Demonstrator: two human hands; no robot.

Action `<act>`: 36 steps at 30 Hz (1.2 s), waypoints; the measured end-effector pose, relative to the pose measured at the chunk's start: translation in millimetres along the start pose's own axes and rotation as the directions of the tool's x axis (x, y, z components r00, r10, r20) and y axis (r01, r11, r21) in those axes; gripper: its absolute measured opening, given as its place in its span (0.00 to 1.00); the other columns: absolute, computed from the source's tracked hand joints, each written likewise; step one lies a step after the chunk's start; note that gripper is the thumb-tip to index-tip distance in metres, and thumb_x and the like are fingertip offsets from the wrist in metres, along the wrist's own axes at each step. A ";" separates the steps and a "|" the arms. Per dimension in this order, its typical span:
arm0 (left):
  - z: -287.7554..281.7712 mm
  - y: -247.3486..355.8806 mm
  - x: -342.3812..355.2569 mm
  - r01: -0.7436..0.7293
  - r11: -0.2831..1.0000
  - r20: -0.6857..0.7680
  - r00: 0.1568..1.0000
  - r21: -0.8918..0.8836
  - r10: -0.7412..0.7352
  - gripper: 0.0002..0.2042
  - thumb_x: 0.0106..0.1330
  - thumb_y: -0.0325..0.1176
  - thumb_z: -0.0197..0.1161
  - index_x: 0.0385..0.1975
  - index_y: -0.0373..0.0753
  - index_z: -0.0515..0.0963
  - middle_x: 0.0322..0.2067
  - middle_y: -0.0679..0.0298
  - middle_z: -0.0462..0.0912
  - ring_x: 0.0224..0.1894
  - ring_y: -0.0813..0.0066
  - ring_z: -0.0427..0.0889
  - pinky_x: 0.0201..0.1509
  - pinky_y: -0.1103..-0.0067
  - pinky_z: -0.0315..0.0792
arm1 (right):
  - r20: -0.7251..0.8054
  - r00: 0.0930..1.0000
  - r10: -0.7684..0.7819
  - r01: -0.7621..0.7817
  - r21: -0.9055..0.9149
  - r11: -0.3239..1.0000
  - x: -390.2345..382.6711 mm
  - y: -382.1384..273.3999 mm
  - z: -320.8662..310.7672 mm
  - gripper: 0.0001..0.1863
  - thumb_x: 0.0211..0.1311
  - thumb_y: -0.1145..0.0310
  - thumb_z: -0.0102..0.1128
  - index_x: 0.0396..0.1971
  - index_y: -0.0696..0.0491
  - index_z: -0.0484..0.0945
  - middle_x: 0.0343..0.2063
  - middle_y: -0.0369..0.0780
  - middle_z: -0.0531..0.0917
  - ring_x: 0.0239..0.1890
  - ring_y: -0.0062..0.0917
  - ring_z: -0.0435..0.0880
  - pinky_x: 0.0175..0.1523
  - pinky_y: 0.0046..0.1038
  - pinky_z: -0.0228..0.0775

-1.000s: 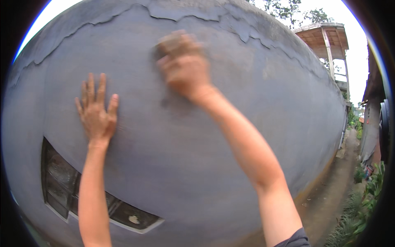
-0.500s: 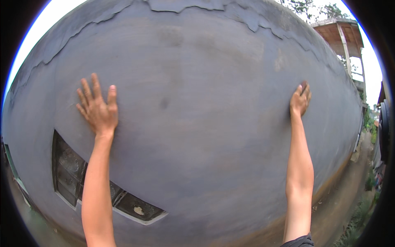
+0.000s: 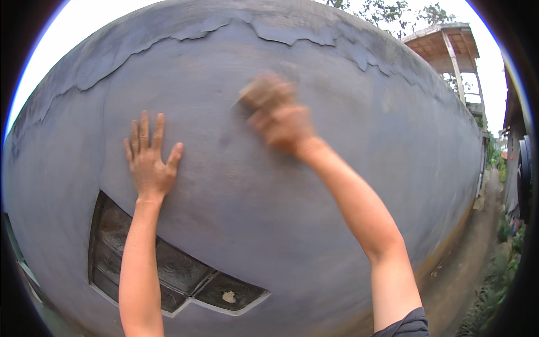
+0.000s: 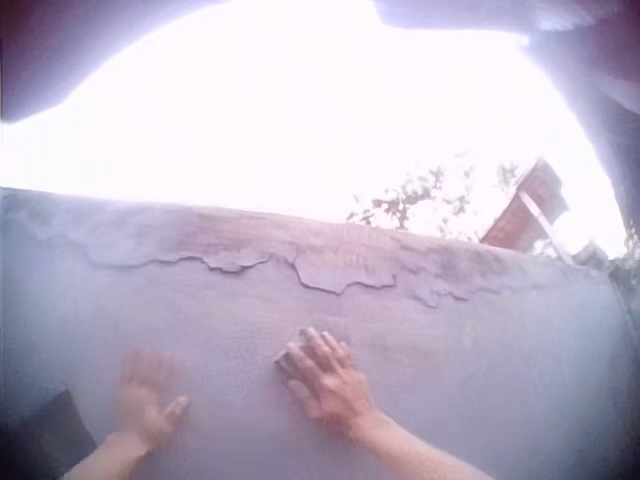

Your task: The person smooths a large curved wall surface using a small rectangular tool held in the right hand while the left hand supports the wall. The person moves the tool in circular and sweeping motions across the wall, working around a small window.

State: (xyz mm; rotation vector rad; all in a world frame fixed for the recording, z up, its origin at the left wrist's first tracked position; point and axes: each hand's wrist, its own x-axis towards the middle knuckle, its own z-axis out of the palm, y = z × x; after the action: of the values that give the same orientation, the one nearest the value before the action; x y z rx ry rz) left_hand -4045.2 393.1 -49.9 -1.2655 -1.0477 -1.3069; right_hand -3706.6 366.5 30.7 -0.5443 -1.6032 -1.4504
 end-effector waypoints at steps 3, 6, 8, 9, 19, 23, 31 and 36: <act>1.6 -23.1 -3.1 0.118 0.993 -0.039 0.992 -0.006 -0.118 0.38 0.74 0.71 0.50 0.82 0.67 0.57 0.85 0.65 0.49 0.86 0.57 0.47 0.86 0.47 0.43 | -0.238 0.784 0.573 -0.613 -0.154 0.775 17.5 87.9 -20.9 0.29 0.77 0.51 0.53 0.72 0.48 0.75 0.72 0.49 0.75 0.76 0.46 0.70 0.79 0.44 0.60; 6.6 -10.9 -6.0 0.099 0.995 -0.038 0.994 -0.017 -0.100 0.38 0.75 0.70 0.50 0.82 0.67 0.57 0.85 0.65 0.49 0.85 0.56 0.48 0.86 0.47 0.44 | -0.484 0.683 0.547 -0.721 -0.332 0.608 29.9 92.6 -2.1 0.31 0.79 0.47 0.50 0.73 0.46 0.73 0.73 0.50 0.73 0.77 0.47 0.68 0.79 0.48 0.58; 4.2 -28.8 -10.8 0.052 0.998 -0.040 0.998 0.039 -0.050 0.38 0.74 0.70 0.50 0.82 0.67 0.58 0.85 0.67 0.49 0.85 0.57 0.48 0.86 0.47 0.45 | -0.203 0.942 0.266 -0.316 -0.278 0.907 48.8 25.2 34.5 0.32 0.78 0.46 0.51 0.76 0.43 0.69 0.76 0.49 0.69 0.79 0.47 0.64 0.81 0.50 0.54; -1.7 -44.4 -6.4 -0.011 0.998 -0.035 0.999 0.059 0.013 0.38 0.74 0.70 0.50 0.82 0.67 0.58 0.85 0.68 0.49 0.85 0.57 0.48 0.86 0.47 0.45 | -0.144 0.966 0.217 -0.244 -0.218 0.945 54.7 11.3 30.6 0.32 0.78 0.47 0.51 0.77 0.42 0.69 0.77 0.49 0.68 0.80 0.47 0.63 0.82 0.49 0.53; 5.9 -51.9 -2.6 0.044 0.997 -0.073 0.996 -0.067 -0.049 0.38 0.75 0.70 0.49 0.83 0.65 0.56 0.85 0.71 0.50 0.86 0.61 0.46 0.87 0.51 0.41 | -0.283 0.845 0.454 -0.527 -0.294 0.798 79.6 -2.0 41.9 0.33 0.81 0.46 0.40 0.75 0.50 0.68 0.75 0.48 0.70 0.80 0.45 0.61 0.82 0.47 0.49; 6.2 -75.3 -1.9 0.039 0.999 -0.030 0.999 -0.031 -0.040 0.34 0.79 0.64 0.47 0.83 0.64 0.57 0.85 0.70 0.50 0.85 0.57 0.48 0.86 0.50 0.43 | -0.004 0.999 0.043 -0.042 0.129 0.991 62.1 -182.5 65.7 0.28 0.72 0.57 0.61 0.71 0.41 0.77 0.77 0.49 0.66 0.80 0.51 0.61 0.82 0.52 0.55; -0.9 -111.2 -22.0 0.110 0.994 -0.057 0.992 -0.002 -0.110 0.33 0.80 0.63 0.47 0.82 0.66 0.57 0.84 0.66 0.51 0.85 0.52 0.50 0.85 0.48 0.46 | -0.202 0.913 0.355 -0.397 -0.234 0.888 18.8 -6.8 4.8 0.31 0.78 0.57 0.53 0.78 0.41 0.68 0.79 0.45 0.66 0.81 0.49 0.58 0.83 0.49 0.48; -1.6 -120.8 -24.3 0.109 0.994 -0.075 0.992 0.029 -0.106 0.33 0.79 0.66 0.45 0.82 0.68 0.57 0.84 0.66 0.53 0.84 0.51 0.51 0.85 0.46 0.47 | -0.223 0.910 0.351 -0.400 -0.237 0.885 19.8 -80.4 36.4 0.31 0.79 0.53 0.52 0.79 0.43 0.67 0.78 0.51 0.64 0.81 0.50 0.58 0.82 0.53 0.48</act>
State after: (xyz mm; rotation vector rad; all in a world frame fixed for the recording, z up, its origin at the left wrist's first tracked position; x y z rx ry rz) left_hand -4166.1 409.3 -67.8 -1.1413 -1.0938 -1.4015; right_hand -3792.3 378.6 4.4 -0.8184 -1.0855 -1.3857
